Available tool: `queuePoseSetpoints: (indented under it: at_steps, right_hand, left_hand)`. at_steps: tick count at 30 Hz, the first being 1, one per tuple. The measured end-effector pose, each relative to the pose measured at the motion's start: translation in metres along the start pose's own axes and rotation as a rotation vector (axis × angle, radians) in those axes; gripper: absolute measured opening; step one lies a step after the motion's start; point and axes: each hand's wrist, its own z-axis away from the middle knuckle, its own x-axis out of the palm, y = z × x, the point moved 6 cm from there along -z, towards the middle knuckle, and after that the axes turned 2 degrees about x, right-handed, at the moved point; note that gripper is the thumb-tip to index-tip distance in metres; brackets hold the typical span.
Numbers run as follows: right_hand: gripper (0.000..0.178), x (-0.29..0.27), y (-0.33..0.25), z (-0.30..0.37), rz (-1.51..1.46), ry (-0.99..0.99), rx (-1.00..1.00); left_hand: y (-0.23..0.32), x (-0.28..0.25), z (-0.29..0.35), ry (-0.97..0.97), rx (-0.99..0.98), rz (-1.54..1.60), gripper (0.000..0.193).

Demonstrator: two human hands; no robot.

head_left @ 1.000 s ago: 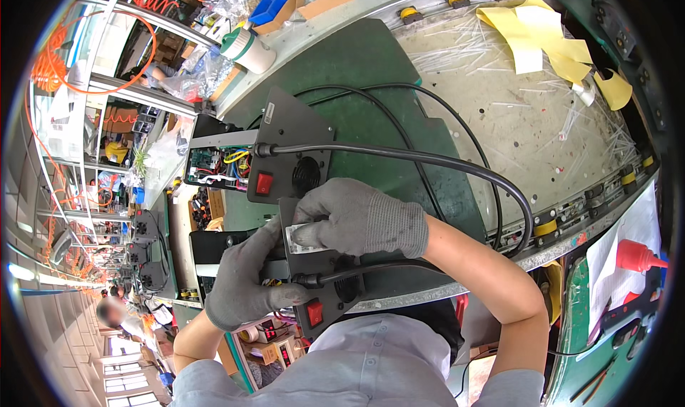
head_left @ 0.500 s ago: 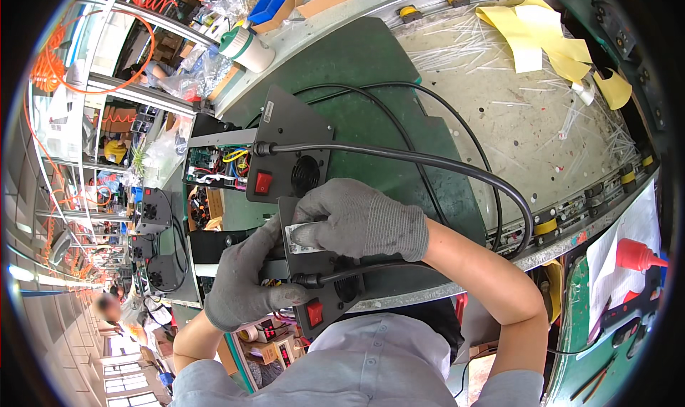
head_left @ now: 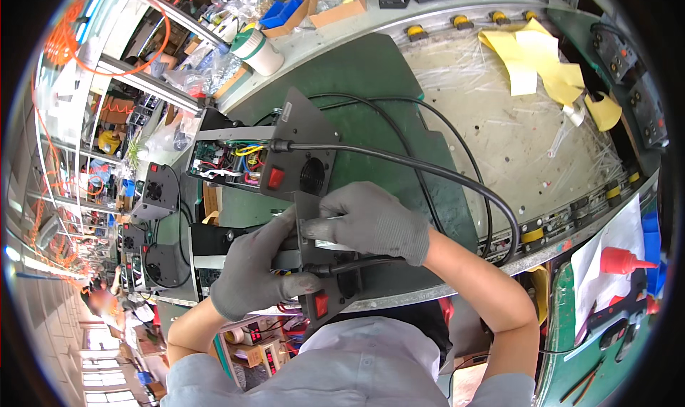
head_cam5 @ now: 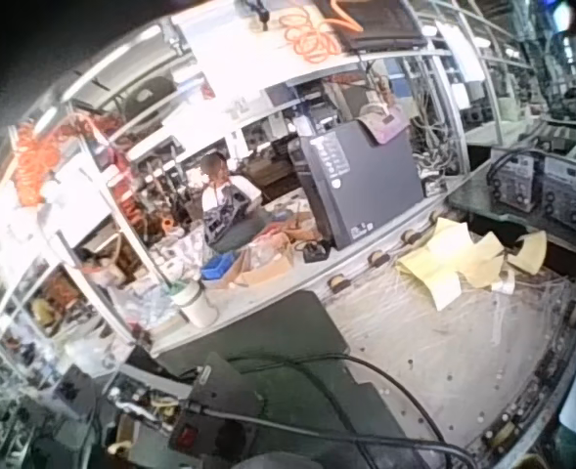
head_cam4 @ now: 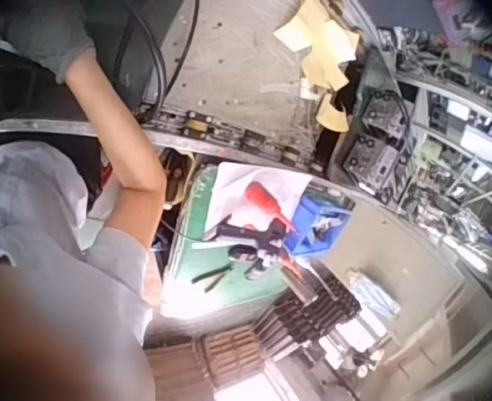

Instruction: Assembling and labeling an electronic power inverter unit on an assembly line.

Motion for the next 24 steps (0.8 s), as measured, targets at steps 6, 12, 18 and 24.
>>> queuePoseSetpoints:
  at_steps: [6, 12, 18, 24]
  right_hand:
    - [0.015, -0.08, -0.048, 0.14, -0.213, 0.932, -0.431]
    - [0.016, -0.203, 0.074, 0.218, 0.415, 1.618, -0.036]
    - [0.035, -0.179, 0.215, 0.139, 0.416, 1.193, 0.489]
    - [0.046, -0.165, 0.207, 0.17, 0.457, 1.139, 0.608]
  left_hand:
    - [-0.044, -0.063, 0.049, 0.345, 0.061, 0.116, 0.081]
    - [-0.241, -0.116, 0.12, 0.708, 0.013, 0.731, 0.053]
    - [-0.36, -0.077, 0.084, 0.687, -0.046, 0.417, 0.058]
    - [-0.354, -0.129, -0.02, 0.576, 0.154, 0.587, 0.051]
